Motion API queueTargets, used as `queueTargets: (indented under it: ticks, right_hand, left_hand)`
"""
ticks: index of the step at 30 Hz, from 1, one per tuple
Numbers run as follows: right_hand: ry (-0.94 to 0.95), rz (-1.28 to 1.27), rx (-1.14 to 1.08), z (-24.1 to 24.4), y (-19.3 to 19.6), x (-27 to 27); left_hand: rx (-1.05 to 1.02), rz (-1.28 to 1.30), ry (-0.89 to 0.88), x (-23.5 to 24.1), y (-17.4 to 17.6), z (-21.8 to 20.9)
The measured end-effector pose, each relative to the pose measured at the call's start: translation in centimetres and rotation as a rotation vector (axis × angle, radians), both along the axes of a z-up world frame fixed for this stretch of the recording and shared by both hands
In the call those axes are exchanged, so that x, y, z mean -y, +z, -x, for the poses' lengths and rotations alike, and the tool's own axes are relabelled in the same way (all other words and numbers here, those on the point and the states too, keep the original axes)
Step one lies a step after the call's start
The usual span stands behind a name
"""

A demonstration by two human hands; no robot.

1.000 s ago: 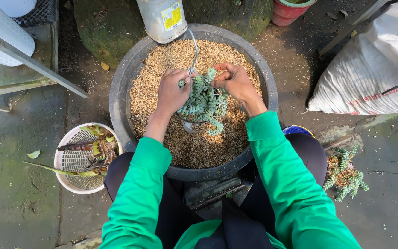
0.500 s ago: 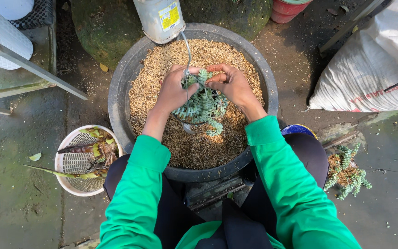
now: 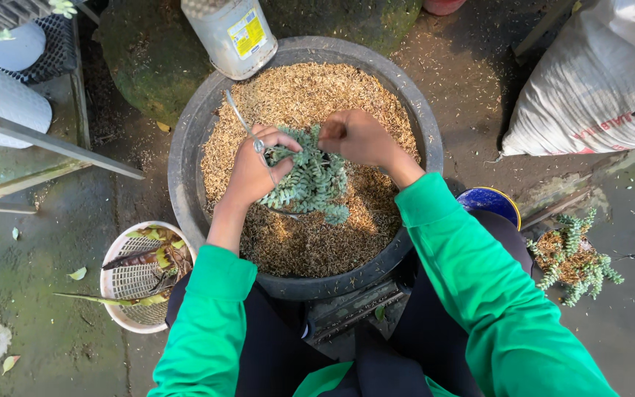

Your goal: The person places succulent cuttings into a large pot filled with soil and rice hulls, using their hands to position the plants and secure them in the substrate.

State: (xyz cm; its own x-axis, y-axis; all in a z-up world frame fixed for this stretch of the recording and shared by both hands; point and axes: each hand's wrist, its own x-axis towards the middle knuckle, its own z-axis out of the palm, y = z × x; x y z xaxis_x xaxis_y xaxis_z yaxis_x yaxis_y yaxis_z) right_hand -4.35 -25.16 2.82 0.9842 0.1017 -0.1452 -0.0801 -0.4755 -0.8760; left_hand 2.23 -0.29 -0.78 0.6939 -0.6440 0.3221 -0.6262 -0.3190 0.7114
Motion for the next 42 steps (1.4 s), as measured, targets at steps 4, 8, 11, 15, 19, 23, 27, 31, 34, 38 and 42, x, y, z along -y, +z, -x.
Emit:
queueTargets:
  ticks: [4, 8, 11, 15, 19, 23, 27, 31, 34, 38, 42]
  right_hand:
    - [0.081, 0.108, -0.1, 0.4, 0.5, -0.6]
    - [0.056, -0.064, -0.188, -0.1, 0.4, -0.6]
    - [0.03, -0.124, -0.213, -0.4, -0.1, -0.4]
    - [0.008, -0.169, -0.236, 0.0, -0.5, -0.3]
    - [-0.019, -0.25, -0.22, 0.1, -1.1, -0.7]
    - [-0.034, -0.322, -0.221, 0.0, -1.3, -0.9]
    - [-0.059, -0.321, -0.209, 0.3, -0.9, -0.7]
    - [-0.119, -0.379, -0.093, 0.5, -2.0, -0.9]
    - [-0.13, -0.404, 0.001, 0.6, -2.9, -1.1]
    - [-0.131, -0.409, 0.08, 0.6, -3.6, -1.3]
    - [-0.11, -0.408, 0.106, 0.7, -3.4, -1.3]
  left_hand:
    - [0.03, 0.03, -0.029, 0.1, 0.3, 0.2]
    - [0.036, 0.025, -0.022, 0.0, 0.2, 0.1]
    - [-0.002, 0.01, -0.012, 0.6, 1.4, 1.1]
    - [0.003, 0.049, -0.022, 0.6, 0.8, 0.9]
    - [0.011, 0.057, -0.037, 0.5, 0.5, 0.8]
    - [0.003, 0.082, -0.05, 0.6, 0.8, 0.9]
    - [-0.018, 0.097, -0.048, 0.7, 1.2, 1.2]
    - [-0.014, 0.144, -0.006, 1.1, 2.3, 1.8]
    - [0.017, 0.143, 0.042, 0.9, 2.8, 2.1]
    - [0.047, 0.047, 0.036, 0.7, 3.2, 1.8]
    - [-0.032, 0.022, -0.001, -0.1, 2.9, 1.0]
